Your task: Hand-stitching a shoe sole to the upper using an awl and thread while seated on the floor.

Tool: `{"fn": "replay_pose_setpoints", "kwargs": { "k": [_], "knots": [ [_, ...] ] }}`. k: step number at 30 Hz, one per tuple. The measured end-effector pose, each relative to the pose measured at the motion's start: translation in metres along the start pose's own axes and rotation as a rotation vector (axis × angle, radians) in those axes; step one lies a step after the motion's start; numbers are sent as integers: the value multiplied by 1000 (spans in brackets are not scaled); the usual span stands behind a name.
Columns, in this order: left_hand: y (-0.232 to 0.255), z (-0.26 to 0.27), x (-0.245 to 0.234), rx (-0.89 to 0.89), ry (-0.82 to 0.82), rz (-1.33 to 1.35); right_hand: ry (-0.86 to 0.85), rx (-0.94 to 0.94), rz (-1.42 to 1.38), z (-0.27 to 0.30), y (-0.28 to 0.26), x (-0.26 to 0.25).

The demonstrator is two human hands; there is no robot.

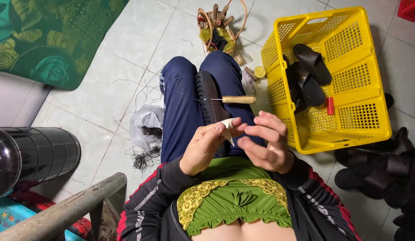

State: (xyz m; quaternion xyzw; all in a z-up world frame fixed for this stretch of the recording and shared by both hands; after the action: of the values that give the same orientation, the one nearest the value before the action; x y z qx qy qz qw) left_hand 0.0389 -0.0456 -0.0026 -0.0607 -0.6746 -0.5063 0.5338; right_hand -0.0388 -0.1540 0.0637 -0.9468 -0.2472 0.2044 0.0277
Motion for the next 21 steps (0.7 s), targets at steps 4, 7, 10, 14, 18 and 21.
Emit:
{"fn": "replay_pose_setpoints", "kwargs": {
  "k": [4,7,10,14,18,21],
  "knots": [
    [4,0,6,3,32,35,-101,-19,74,1,-3,11],
    [4,-2,3,5,43,27,-165,-44,91,4,-1,17],
    [7,-2,6,-5,52,13,-195,-49,77,10,2,20],
    [21,-2,19,-44,53,108,-209,-8,48,14,5,19],
    [10,2,8,-140,52,290,-224,363,-35,6,3,18],
    [17,7,19,-165,44,326,-285,60,30,10,3,16]
  ]
}}
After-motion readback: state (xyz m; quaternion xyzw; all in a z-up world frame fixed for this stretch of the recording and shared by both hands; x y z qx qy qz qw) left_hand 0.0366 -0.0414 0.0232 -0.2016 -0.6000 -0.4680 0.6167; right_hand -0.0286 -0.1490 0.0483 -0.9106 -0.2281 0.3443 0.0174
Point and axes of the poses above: each hand's wrist, its own z-axis away from the middle knuckle, its own x-axis out of the palm, y = z × x, the point moved 6 cm from there along -z, towards the middle knuckle, and after that the axes turned 9 degrees about z, right-handed, at the moved point
